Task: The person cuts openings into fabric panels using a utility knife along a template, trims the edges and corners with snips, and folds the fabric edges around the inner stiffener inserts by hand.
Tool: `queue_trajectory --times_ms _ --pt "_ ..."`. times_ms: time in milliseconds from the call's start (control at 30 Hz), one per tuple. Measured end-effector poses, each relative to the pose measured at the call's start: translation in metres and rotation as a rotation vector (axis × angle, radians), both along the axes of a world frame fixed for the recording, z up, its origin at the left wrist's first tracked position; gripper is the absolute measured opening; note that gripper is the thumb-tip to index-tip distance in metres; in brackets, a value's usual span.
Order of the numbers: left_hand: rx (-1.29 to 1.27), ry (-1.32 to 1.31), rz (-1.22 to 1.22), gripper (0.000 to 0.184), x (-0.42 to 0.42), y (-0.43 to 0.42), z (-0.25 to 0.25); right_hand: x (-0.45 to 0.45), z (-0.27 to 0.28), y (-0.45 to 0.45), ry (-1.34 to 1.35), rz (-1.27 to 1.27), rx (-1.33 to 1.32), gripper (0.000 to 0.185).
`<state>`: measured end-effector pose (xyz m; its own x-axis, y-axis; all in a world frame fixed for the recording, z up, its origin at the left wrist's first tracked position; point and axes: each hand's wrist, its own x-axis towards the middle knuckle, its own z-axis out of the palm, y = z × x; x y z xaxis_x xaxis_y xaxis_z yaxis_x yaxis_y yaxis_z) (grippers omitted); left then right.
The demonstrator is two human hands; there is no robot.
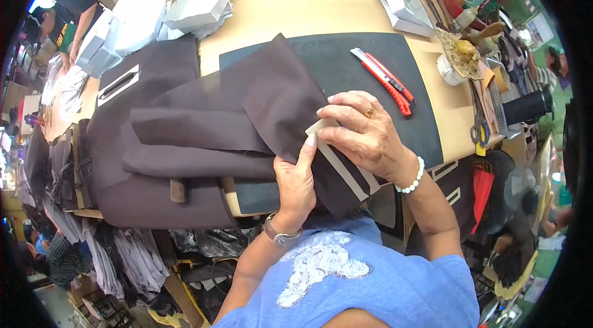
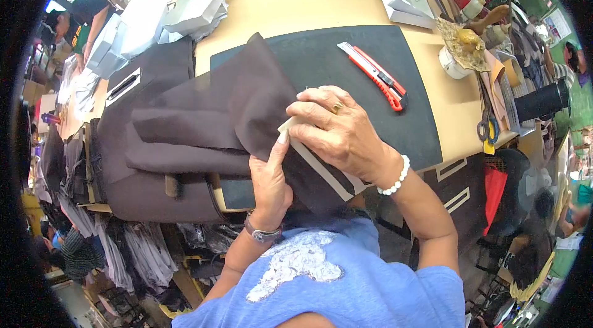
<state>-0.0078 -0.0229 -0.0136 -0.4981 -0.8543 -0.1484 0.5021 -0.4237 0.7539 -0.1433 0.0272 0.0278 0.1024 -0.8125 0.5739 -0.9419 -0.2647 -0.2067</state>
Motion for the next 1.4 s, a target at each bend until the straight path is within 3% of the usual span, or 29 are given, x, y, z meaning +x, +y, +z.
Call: queue_trajectory --times_ms 167,300,400,533,600,700,800,900,1000,1133,1167,1200,1267,1400 --pt "-0.016 -0.007 -0.042 0.019 0.003 -0.002 -0.003 -0.008 -0.002 -0.017 -0.128 0.099 0.057 0.009" --pt "0.054 0.021 -0.080 0.019 0.006 -0.004 -0.009 -0.004 -0.002 -0.028 -0.462 0.013 0.291 0.011" --pt "0.055 -0.004 -0.095 0.024 0.007 -0.005 -0.006 0.008 -0.003 -0.035 -0.889 -0.220 0.423 0.010" --pt "0.093 0.026 -0.008 0.020 0.002 -0.006 -0.001 0.016 0.000 -0.025 -0.384 -0.259 -0.222 0.009" --pt "0.066 0.069 0.012 0.020 0.001 -0.007 0.003 0.039 0.003 -0.004 -0.679 -0.284 0.007 0.020" --pt "0.069 0.039 0.053 0.019 0.000 -0.009 0.004 0.055 -0.005 0.018 -0.660 -0.362 0.140 0.037" --pt "0.052 0.025 0.078 0.018 0.001 -0.014 0.005 0.061 -0.012 0.040 -0.702 -0.462 0.264 0.036" --pt "0.059 0.011 0.072 0.025 0.007 -0.011 0.001 0.062 -0.023 0.058 -0.807 -0.487 0.218 0.039" --pt "-0.056 0.006 0.162 0.038 0.017 -0.010 -0.003 0.058 -0.028 0.064 -0.788 -0.469 0.202 0.041" --pt "-0.908 -0.480 0.587 0.064 0.046 -0.021 0.019 0.053 -0.027 0.059 -0.649 -0.432 0.219 0.040" --pt "-1.166 -0.504 0.550 0.062 0.049 -0.027 0.024 0.052 -0.029 0.058 -0.585 -0.409 0.216 0.040" --pt "-1.563 -0.667 0.266 0.046 0.057 -0.039 0.044 0.051 -0.031 0.056 -0.497 -0.380 0.181 0.040" --pt "-1.629 -0.610 -0.299 0.032 0.040 -0.049 0.059 0.048 -0.035 0.052 -0.323 -0.313 0.100 0.041" --pt "-1.718 -0.643 -0.841 0.021 0.008 -0.083 0.025 0.042 -0.042 0.054 -0.171 -0.312 0.053 0.043"
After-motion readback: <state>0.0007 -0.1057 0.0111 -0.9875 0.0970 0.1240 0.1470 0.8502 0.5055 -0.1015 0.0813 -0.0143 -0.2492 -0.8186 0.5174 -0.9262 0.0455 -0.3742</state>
